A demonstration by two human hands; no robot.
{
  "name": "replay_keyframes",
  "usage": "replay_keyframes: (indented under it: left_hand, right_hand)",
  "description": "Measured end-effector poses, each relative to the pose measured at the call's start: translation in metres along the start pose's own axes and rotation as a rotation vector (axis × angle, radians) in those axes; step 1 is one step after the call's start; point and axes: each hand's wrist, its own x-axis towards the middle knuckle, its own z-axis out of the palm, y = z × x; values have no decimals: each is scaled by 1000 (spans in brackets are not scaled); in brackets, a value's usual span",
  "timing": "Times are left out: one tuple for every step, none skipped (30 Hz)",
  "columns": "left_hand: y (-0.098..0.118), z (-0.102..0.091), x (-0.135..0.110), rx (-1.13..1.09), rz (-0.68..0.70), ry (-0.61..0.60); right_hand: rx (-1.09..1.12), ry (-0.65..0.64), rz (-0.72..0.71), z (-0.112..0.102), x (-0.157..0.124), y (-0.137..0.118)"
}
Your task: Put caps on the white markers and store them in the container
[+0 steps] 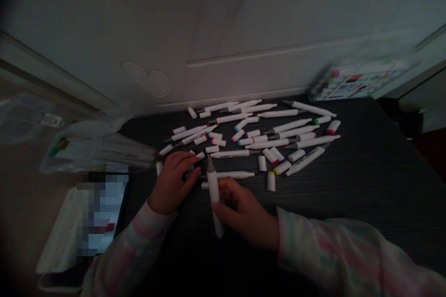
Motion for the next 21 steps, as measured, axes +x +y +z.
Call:
replay_keyframes:
  left_hand:
    - [0, 0, 0, 1, 1, 1]
    - [0, 0, 0, 2, 2, 2]
    - [0, 0, 0, 2, 2, 4]
    - [0, 0, 0, 3, 3, 5]
    - [0, 1, 0, 2, 6, 6]
    - [1, 1, 0, 2, 7, 9]
    - [1, 1, 0, 1, 9, 12]
    - [1, 1, 0, 0, 9, 12]
    - [1, 1, 0, -1, 8, 10]
    - [1, 0, 0, 0, 4, 9]
    - [1, 0, 0, 0, 1, 6]
    - [1, 0, 0, 0, -1, 5]
    - [1, 0, 0, -1, -2, 4]
    - [1, 0, 0, -2, -3, 5]
    - [1, 0, 1, -4, -2, 7]
    - [1, 0, 1, -6, -1, 7]
    - [1, 0, 1, -7, 1, 8]
    - [1, 0, 1, -8, 3, 8]
    - [1, 0, 1, -10, 2, 7]
    - [1, 0, 1, -10, 1, 7]
    - [1, 0, 0, -9, 0, 2]
  right_hand:
    - [0, 1, -2, 0, 0, 0]
    - [-2, -1, -1, 0, 0, 0]
    - [-4, -2, 1, 0, 0, 0]
    - [-5, -3, 5, 0, 1, 0]
    - [-2, -3, 8, 0, 1, 0]
    - [2, -5, 8, 0, 1, 1]
    - [3, -5, 5, -1, 1, 1]
    - [1, -7, 1, -1, 1, 1]
    - [-1, -9, -2, -1, 1, 2]
    - [-9, -14, -5, -1, 1, 2]
    - [-21, -12, -7, -1, 1, 2]
    - [-34, -6, -8, -1, 1, 2]
    - [-44, -1, -7, -1, 1, 1]
    - [-49, 4, -6, -1, 1, 1]
    - [-52, 5, -2, -1, 1, 0]
    - [-50, 4, 0, 0, 0, 0]
    - [-44, -1, 4, 0, 0, -1]
    - [-39, -8, 7, 0, 0, -1]
    - [-37, -10, 6, 0, 0, -2]
    - [-39, -12, 5, 0, 0, -2]
    - [-44, -11, 3, 0, 0, -1]
